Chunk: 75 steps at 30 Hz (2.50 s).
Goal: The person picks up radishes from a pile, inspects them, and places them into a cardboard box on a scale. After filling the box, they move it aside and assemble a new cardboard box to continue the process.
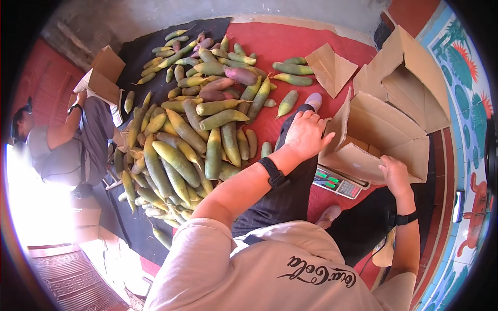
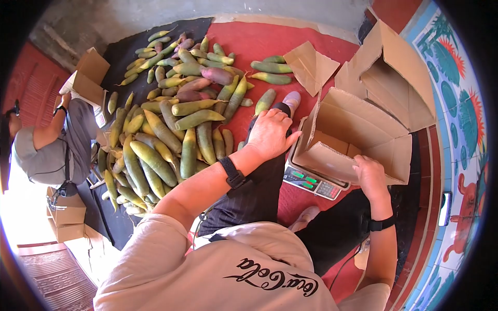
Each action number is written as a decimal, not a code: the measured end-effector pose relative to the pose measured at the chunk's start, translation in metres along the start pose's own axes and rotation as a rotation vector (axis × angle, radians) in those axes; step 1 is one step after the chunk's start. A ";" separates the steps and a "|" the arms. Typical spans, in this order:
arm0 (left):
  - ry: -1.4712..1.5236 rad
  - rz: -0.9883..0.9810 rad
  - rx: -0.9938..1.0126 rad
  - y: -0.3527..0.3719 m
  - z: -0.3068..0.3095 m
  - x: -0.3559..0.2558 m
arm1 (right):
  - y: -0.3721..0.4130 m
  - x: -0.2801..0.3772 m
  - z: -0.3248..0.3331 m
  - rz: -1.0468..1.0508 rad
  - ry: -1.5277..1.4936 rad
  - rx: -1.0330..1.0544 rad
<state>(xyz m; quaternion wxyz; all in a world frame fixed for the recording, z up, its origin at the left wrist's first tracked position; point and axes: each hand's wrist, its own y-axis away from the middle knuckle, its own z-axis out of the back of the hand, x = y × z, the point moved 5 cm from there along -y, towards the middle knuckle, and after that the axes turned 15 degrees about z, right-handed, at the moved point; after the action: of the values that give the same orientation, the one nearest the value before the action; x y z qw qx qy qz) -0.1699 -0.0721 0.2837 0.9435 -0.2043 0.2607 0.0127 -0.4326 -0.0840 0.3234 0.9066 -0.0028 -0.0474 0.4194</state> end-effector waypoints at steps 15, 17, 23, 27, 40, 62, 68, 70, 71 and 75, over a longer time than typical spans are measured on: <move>0.074 0.074 0.002 0.011 0.010 0.008 | 0.040 0.030 0.038 -0.142 0.143 -0.319; 0.079 0.075 -0.006 0.011 0.010 0.009 | 0.059 0.022 0.029 -0.163 0.179 -0.320; 0.097 0.081 -0.006 0.010 0.012 0.007 | 0.098 0.004 -0.001 -0.230 0.237 -0.307; 0.110 0.074 -0.016 0.010 0.011 0.006 | 0.108 -0.006 -0.015 -0.284 0.238 -0.331; 0.227 0.167 -0.207 0.012 0.016 0.020 | 0.125 -0.011 -0.016 -0.290 0.203 -0.379; -0.288 1.329 0.064 0.246 0.004 0.298 | 0.158 -0.016 -0.018 -0.376 0.212 -0.411; -0.160 1.455 0.103 0.263 -0.009 0.322 | 0.153 -0.014 -0.019 -0.351 0.197 -0.421; -0.049 1.589 0.124 0.268 -0.013 0.331 | 0.152 -0.014 -0.019 -0.356 0.196 -0.420; -0.031 1.618 0.116 0.269 -0.015 0.335 | 0.152 -0.014 -0.019 -0.362 0.193 -0.422; -0.059 1.634 0.178 0.269 -0.015 0.338 | 0.152 -0.015 -0.018 -0.348 0.215 -0.406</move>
<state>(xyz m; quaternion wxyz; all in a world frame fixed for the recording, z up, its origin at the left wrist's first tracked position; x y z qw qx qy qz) 0.0792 0.1404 0.0019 0.6559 0.1261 0.3021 0.6802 -0.5563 0.0037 0.2969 0.9456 -0.2207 -0.0337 0.2366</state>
